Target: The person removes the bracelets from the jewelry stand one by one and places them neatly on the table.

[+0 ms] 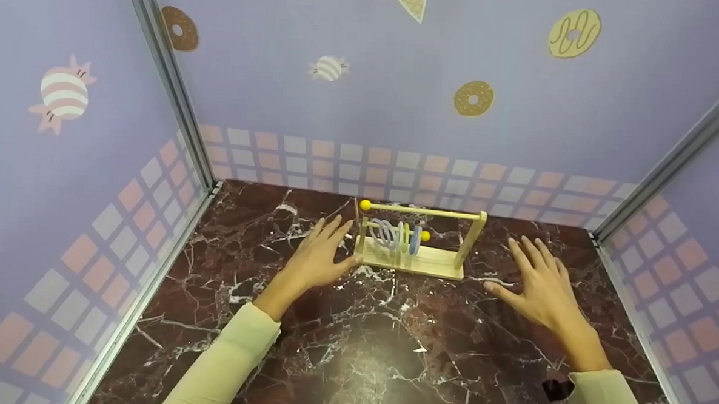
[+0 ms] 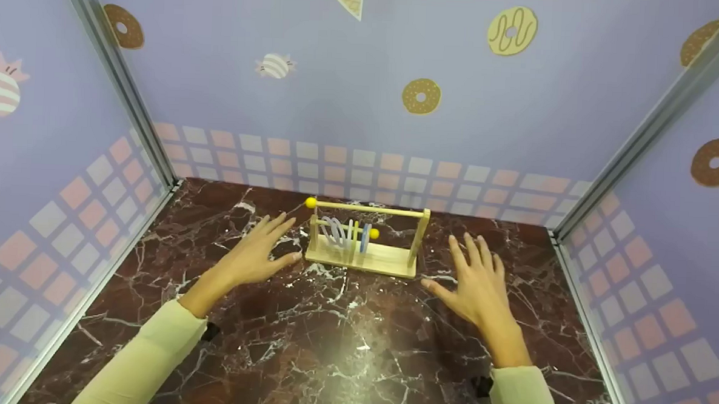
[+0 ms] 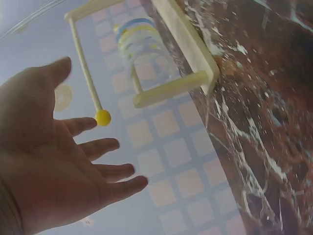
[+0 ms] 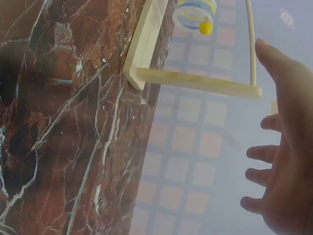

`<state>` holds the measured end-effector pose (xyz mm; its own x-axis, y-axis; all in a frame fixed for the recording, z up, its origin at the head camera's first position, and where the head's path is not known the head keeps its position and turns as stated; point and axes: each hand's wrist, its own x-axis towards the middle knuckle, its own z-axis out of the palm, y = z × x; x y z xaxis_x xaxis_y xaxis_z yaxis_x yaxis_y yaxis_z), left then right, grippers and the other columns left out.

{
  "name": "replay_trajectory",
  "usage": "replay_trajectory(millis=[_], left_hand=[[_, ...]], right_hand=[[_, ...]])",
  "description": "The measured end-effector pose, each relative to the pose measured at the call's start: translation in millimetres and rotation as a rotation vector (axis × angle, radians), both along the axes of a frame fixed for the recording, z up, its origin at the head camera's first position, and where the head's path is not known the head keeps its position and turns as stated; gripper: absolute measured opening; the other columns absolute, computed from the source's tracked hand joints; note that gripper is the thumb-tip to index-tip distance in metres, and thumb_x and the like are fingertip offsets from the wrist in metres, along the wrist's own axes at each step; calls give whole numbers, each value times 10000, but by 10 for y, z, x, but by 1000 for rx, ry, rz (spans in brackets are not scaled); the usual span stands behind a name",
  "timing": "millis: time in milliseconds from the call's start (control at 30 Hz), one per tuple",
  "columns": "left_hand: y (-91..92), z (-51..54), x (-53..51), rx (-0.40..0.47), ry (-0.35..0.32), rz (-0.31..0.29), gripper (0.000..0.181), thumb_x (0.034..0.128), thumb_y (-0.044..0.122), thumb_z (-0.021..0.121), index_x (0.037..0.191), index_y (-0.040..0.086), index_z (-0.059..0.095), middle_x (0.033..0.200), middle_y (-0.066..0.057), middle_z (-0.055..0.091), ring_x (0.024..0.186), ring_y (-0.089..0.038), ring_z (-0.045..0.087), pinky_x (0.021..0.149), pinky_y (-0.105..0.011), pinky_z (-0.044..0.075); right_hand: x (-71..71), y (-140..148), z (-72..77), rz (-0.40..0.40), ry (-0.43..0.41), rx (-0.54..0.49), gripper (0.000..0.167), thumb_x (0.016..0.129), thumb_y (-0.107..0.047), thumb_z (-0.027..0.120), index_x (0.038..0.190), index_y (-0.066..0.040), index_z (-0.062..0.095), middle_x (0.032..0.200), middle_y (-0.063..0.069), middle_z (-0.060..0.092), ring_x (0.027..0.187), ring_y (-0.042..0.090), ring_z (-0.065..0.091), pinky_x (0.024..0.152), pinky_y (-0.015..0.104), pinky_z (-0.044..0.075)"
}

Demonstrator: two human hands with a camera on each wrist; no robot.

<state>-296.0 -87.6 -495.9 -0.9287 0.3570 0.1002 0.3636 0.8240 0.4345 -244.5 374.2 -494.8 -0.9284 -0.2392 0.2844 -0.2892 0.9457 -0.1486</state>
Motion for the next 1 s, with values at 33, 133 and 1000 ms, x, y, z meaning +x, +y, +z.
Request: replay_trajectory(millis=[33,133,1000], left_hand=[[6,-5,-7,28,-9,-1,847,1012,531,655,1690,188,280,1746,-122,218,1600,-419,139,1263,-611,156],[19,-61,-78,114,-30,2,815,1018,475,678,1664,117,333,1706,-161,312,1570,-413,255,1262,-574,212],[435,-556,-810,574,-33,63,604,1004,306,748,1495,22,541,1505,-180,565,1425,-356,499,1214,-477,351]], right_hand=[[14,-14,-2,14,6,1,1025,917,-707,683,1685,-158,283,1685,230,308,1541,496,241,1134,791,226],[53,-83,-7,70,11,-30,974,925,-650,720,1650,-109,359,1640,242,376,1480,514,341,1106,777,300],[-669,-1059,-306,271,-40,-272,905,845,-381,902,1581,-65,480,1592,203,475,1457,423,432,1194,597,342]])
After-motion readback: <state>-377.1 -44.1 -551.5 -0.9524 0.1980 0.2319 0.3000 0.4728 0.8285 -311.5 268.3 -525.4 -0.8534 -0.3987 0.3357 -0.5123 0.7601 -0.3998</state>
